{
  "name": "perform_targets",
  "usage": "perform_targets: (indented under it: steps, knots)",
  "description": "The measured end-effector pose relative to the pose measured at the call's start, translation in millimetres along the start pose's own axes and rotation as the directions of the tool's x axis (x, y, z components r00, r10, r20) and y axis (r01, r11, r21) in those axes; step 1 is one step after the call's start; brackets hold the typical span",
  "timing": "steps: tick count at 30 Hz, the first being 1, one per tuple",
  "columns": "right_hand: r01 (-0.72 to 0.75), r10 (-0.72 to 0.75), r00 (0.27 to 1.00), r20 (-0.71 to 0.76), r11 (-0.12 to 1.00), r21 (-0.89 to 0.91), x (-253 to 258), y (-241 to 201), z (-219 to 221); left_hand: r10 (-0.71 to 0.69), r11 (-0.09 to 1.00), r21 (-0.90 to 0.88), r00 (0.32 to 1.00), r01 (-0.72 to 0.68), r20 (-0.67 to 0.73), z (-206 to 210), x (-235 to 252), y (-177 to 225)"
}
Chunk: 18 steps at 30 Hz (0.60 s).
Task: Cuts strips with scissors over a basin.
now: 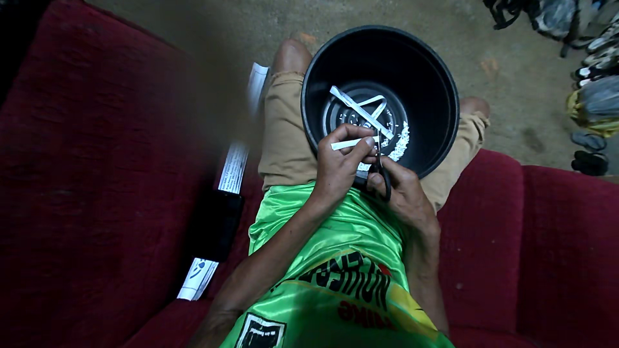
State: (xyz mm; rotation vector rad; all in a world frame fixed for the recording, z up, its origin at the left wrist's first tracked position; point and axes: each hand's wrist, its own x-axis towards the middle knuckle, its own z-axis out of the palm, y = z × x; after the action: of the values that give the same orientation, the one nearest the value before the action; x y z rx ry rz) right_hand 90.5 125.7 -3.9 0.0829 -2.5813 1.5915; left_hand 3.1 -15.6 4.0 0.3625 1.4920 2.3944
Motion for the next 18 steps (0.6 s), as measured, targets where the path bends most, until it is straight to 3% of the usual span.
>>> perform_targets:
  steps: [8, 18]
  knots:
    - [-0.034, 0.032, 0.998, 0.051, 0.999, 0.033, -5.1, -0.9, -3.1, 0.022, 1.000, 0.011, 1.000, -0.022, 0.004, -3.5, 0.5, 2.4]
    - [0.038, -0.036, 0.999, 0.032, 0.997, -0.063, -1.5, 1.1, -2.5, 0.023, 0.999, 0.039, 0.999, -0.025, 0.035, -2.8, -0.9, 3.6]
